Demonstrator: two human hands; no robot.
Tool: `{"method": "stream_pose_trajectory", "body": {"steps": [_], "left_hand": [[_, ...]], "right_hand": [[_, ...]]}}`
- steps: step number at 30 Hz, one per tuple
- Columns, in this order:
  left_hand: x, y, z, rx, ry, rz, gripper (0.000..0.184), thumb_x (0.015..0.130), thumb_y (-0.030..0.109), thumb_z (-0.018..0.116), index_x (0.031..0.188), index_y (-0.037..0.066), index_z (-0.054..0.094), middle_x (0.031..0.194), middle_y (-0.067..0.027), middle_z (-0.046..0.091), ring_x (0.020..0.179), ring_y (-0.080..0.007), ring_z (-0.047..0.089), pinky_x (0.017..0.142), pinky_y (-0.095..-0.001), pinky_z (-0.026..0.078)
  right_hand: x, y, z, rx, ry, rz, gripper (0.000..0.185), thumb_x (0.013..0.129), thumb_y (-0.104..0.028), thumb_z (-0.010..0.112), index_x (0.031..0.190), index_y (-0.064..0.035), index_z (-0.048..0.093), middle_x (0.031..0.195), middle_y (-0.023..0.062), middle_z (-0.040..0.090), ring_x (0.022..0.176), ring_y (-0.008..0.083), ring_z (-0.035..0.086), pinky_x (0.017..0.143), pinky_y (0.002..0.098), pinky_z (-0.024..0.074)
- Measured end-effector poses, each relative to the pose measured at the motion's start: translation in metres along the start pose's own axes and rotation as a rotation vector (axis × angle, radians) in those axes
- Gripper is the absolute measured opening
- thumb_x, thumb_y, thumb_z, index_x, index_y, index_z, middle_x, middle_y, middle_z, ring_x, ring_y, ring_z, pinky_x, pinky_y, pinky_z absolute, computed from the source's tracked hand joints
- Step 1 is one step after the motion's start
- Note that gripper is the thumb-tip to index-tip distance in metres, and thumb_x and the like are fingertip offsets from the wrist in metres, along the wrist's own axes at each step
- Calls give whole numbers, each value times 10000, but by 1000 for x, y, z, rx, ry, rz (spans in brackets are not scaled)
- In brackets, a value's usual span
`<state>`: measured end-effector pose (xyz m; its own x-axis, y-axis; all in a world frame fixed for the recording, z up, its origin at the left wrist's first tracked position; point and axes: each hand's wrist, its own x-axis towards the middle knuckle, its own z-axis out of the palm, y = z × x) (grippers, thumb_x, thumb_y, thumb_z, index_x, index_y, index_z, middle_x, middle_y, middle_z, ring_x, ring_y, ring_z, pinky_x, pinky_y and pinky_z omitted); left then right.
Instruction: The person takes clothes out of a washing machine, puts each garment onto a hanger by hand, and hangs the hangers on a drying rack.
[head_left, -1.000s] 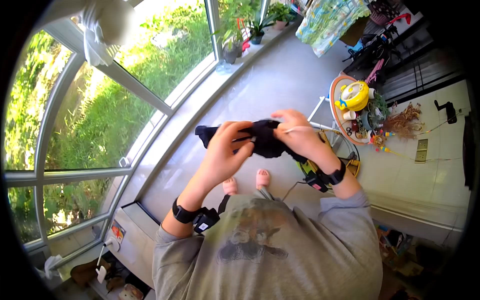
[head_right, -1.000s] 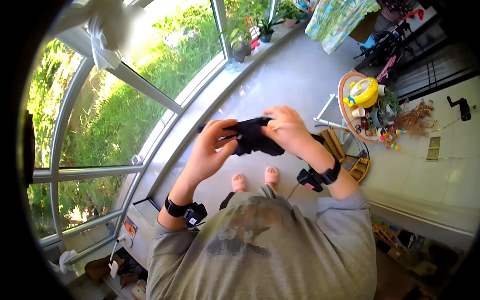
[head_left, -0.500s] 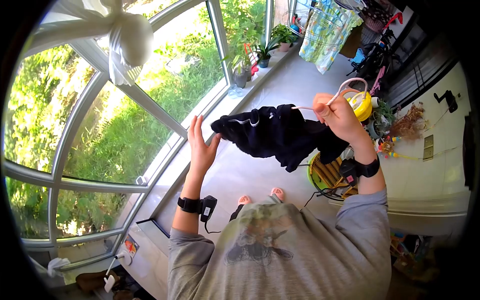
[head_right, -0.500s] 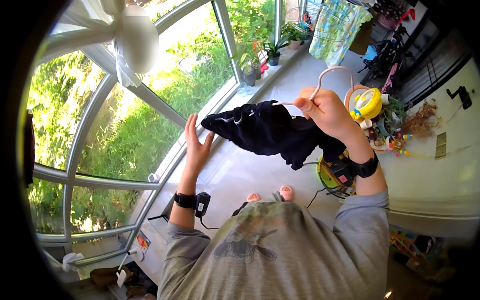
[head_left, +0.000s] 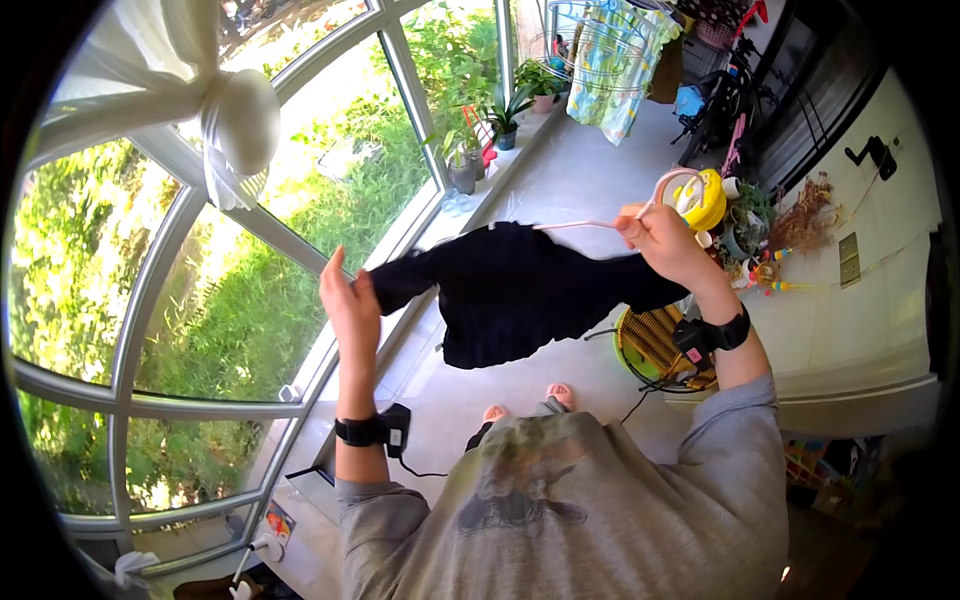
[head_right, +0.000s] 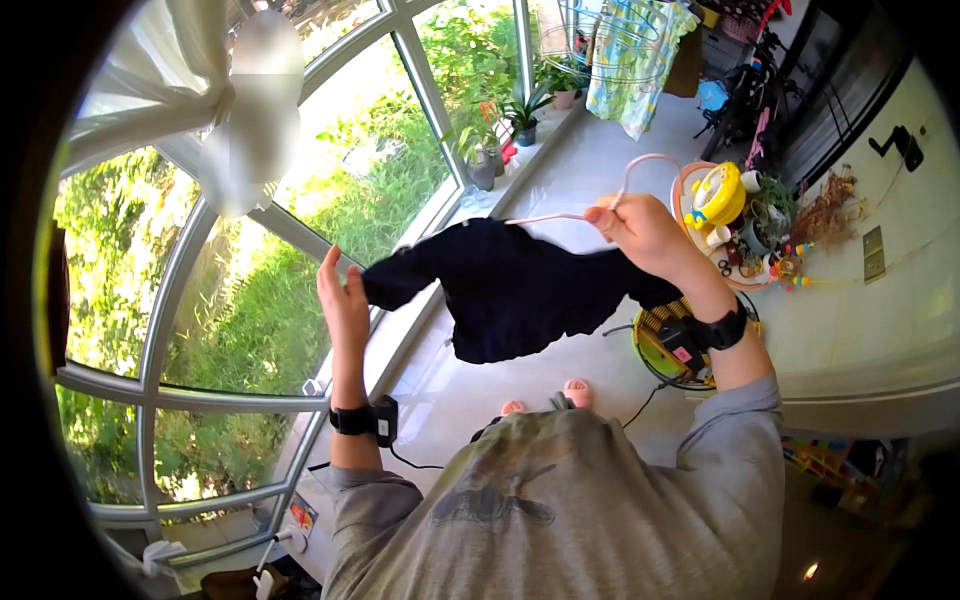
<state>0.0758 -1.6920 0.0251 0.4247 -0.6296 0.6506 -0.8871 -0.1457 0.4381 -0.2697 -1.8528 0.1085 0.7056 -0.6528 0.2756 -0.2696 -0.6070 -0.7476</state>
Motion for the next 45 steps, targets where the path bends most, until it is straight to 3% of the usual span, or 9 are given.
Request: {"method": "stream_pose_trajectory", "body": {"steps": [5,10,16,21,37,40,41,42,45], "left_hand": [[11,99,6,-66,-239,419,423,753,107,599,1150,47,466,1060,-152,519,1069,-303,456,954,-429,306],[19,116,16,-161,-207,495,128,731,30,581,838,38,511,722,-77,486,704,-256,488,648,-363,404],[38,112,7,-176,-109,486,109,741,4,576,838,19,529,733,-119,508,707,-285,500,644,-373,407],[52,60,-15,-153,-16,309,56,795,12,527,847,-5,538,757,-140,530,727,-311,519,659,-374,415],[53,58,6,-266,-207,374,159,783,-6,505,925,25,568,796,-144,571,763,-320,548,691,-371,438],[-31,5,35,-160,-741,352,205,773,5,463,924,68,588,842,-123,600,825,-310,573,734,-354,447],[-81,-28,51,-213,-1186,14,202,786,46,460,920,104,599,893,-116,612,864,-287,578,751,-354,444],[-102,-23,43,-223,-1388,168,210,797,73,453,915,138,614,917,-110,621,874,-271,585,738,-359,448],[-140,-26,49,-101,-1454,186,173,803,90,442,910,112,575,850,-134,615,799,-326,590,682,-405,459]], "right_hand": [[9,-18,21,58,44,-44,391,897,-315,477,675,6,499,515,66,423,477,168,390,480,298,343],[20,-23,34,-60,16,-70,394,880,-328,496,669,4,513,528,150,453,498,304,460,493,357,374],[13,-25,16,-90,-15,-234,432,788,-405,595,942,-6,537,858,176,587,793,296,571,715,339,445],[-19,8,-22,-250,-102,172,235,806,-244,584,843,-13,586,677,182,553,637,334,548,586,360,427],[35,13,43,-59,89,-141,183,836,-122,496,968,-65,608,897,136,624,807,293,602,691,330,475],[-30,63,87,-122,-553,-69,251,828,-158,453,1013,-106,614,967,118,625,877,262,600,747,341,464],[-83,126,126,169,-769,220,274,798,-64,485,1044,-93,604,1017,109,617,893,260,602,802,339,461],[-93,111,120,-48,-965,75,280,801,-82,484,1054,-106,603,1002,109,623,895,255,603,805,335,456],[-98,105,119,-52,-873,196,259,824,-117,478,1054,-83,594,985,119,625,909,252,597,777,340,457]]}}
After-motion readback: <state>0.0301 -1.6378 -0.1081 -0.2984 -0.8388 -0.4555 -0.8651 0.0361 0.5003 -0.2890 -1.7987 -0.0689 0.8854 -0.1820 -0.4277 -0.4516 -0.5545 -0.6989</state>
